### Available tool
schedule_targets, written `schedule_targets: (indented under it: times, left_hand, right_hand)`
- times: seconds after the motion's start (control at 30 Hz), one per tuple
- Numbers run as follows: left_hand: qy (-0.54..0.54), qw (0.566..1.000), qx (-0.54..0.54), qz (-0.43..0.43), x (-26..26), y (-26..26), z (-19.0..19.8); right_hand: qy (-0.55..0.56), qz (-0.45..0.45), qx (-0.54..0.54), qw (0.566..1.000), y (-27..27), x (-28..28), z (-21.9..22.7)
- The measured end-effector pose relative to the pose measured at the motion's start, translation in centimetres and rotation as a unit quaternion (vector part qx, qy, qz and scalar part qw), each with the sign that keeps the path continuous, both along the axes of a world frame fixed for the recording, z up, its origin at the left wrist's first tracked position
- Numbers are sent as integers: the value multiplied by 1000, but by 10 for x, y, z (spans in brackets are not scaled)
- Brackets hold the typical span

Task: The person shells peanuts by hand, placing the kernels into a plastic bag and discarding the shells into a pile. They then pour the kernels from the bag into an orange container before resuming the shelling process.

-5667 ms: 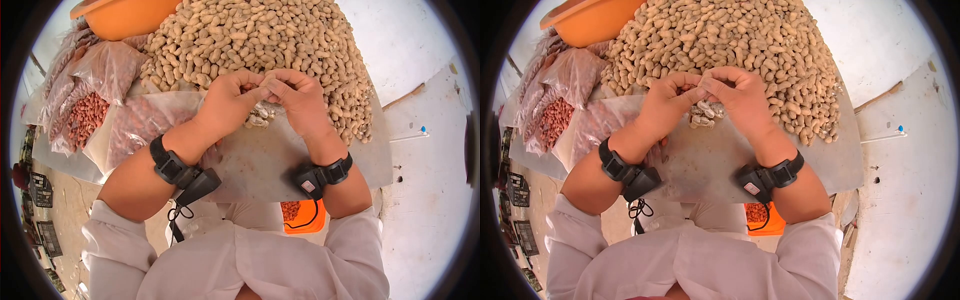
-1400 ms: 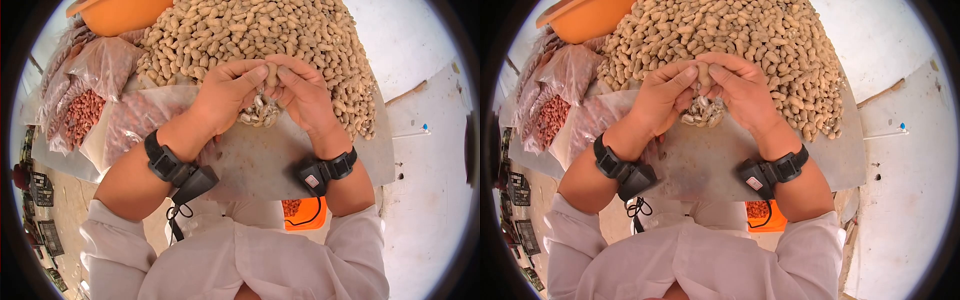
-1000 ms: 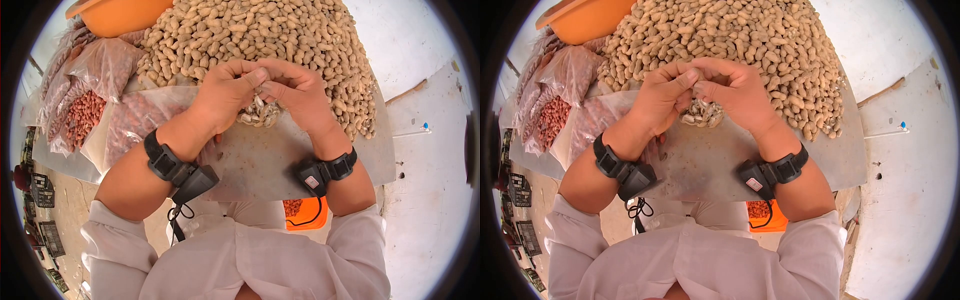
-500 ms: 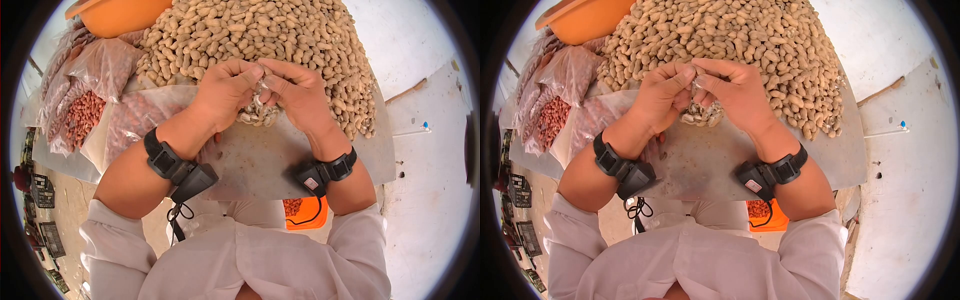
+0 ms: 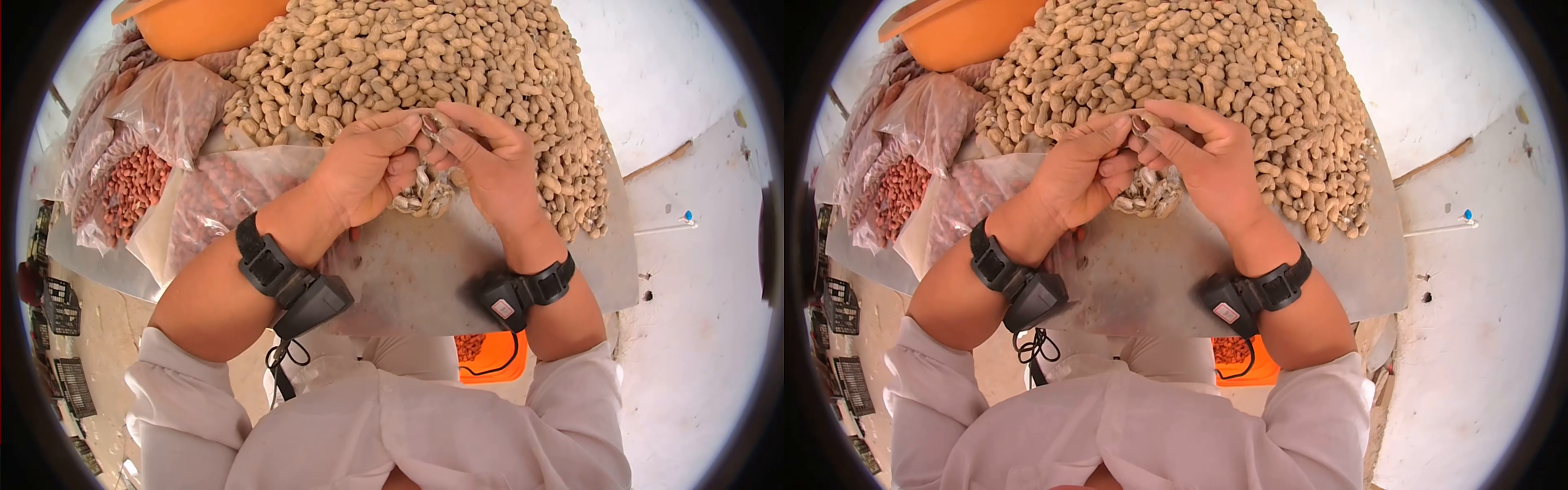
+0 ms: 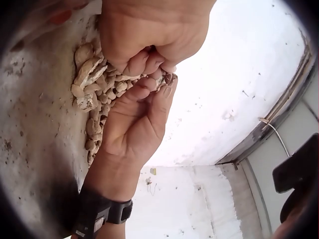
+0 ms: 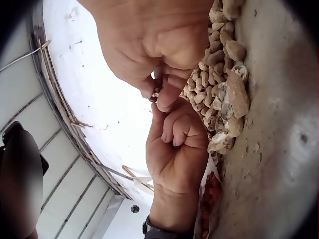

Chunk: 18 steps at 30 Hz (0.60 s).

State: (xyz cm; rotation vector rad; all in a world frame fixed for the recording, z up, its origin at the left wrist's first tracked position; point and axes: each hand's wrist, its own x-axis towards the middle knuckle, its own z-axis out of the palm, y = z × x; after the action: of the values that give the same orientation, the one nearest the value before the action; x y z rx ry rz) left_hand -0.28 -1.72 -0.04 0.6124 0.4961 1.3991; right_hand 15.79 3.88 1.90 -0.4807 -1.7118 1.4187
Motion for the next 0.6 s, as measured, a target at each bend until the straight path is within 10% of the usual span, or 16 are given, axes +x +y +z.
schedule_targets:
  times: [0.6]
  left_hand:
    - [-42, 994, -78, -57, -2, 2, 0]
  right_hand:
    - [-51, -123, 250, 959, -2, -1, -1]
